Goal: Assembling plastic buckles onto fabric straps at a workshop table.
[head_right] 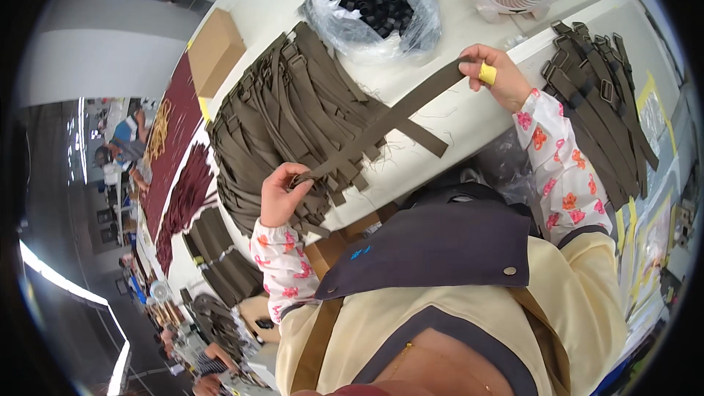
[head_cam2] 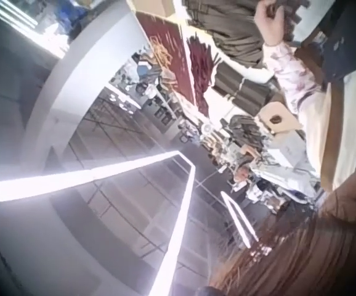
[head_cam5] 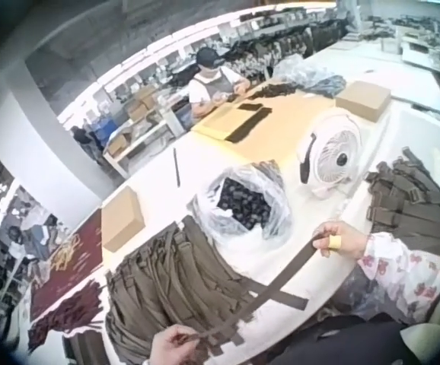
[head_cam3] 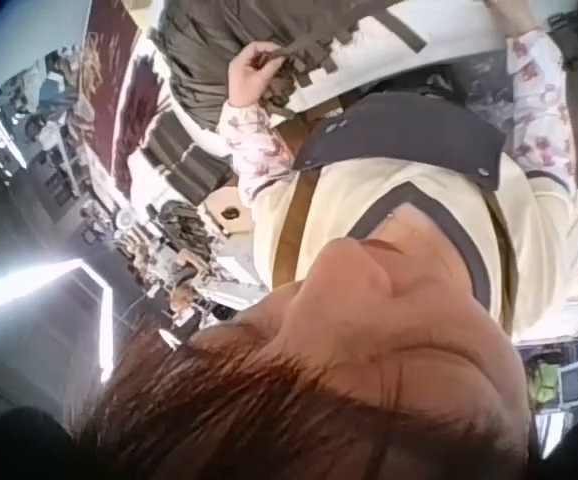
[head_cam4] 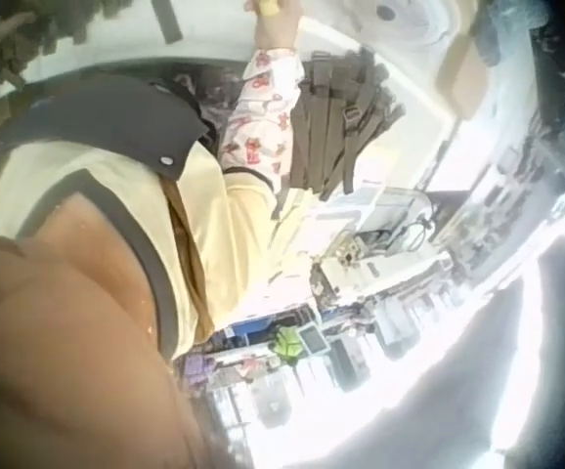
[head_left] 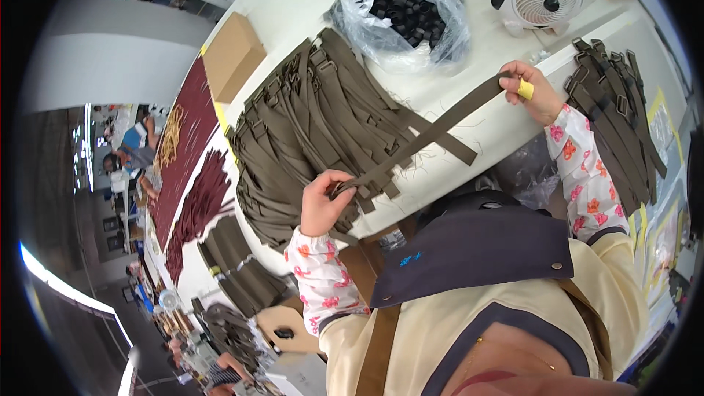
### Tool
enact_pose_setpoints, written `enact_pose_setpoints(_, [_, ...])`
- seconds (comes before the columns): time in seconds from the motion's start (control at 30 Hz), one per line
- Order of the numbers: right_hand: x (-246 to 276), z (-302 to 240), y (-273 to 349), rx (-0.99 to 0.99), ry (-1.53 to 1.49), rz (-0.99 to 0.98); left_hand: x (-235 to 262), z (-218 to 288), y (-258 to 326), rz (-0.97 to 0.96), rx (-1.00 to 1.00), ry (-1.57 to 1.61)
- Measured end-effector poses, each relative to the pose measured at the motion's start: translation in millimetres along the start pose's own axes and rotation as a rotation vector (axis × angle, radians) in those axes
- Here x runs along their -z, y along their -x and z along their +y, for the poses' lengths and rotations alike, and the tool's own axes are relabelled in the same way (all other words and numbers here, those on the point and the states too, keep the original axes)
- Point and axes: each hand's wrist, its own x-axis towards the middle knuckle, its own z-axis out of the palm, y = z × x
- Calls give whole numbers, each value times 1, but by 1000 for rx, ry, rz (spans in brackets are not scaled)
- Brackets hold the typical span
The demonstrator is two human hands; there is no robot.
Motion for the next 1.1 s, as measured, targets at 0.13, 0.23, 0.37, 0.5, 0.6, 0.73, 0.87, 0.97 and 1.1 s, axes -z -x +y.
enact_pose_setpoints(0.13, [-19,45,-12,86,-78,-93,23,-30,-36,374,-574,-698])
enact_pose_setpoints(0.23, [-40,82,-20,180,200,-77,41,-60,-54,409,-687,-852])
enact_pose_setpoints(0.37, [-74,112,-18,361,792,-49,49,-88,-61,191,-566,-1060])
enact_pose_setpoints(0.5, [-81,93,-52,479,1068,5,50,-83,-60,-15,-339,-1078])
enact_pose_setpoints(0.6, [-91,65,-115,490,1146,125,47,-80,-60,29,-344,-990])
enact_pose_setpoints(0.73, [-86,70,-208,394,1493,91,38,-64,-58,180,-333,-806])
enact_pose_setpoints(0.87, [-77,75,-243,306,1573,0,23,-54,-52,161,-286,-681])
enact_pose_setpoints(0.97, [-76,79,-248,320,1613,1,7,-49,-58,146,-290,-615])
enact_pose_setpoints(1.1, [-71,68,-223,408,1334,153,-18,-37,-79,99,-392,-371])
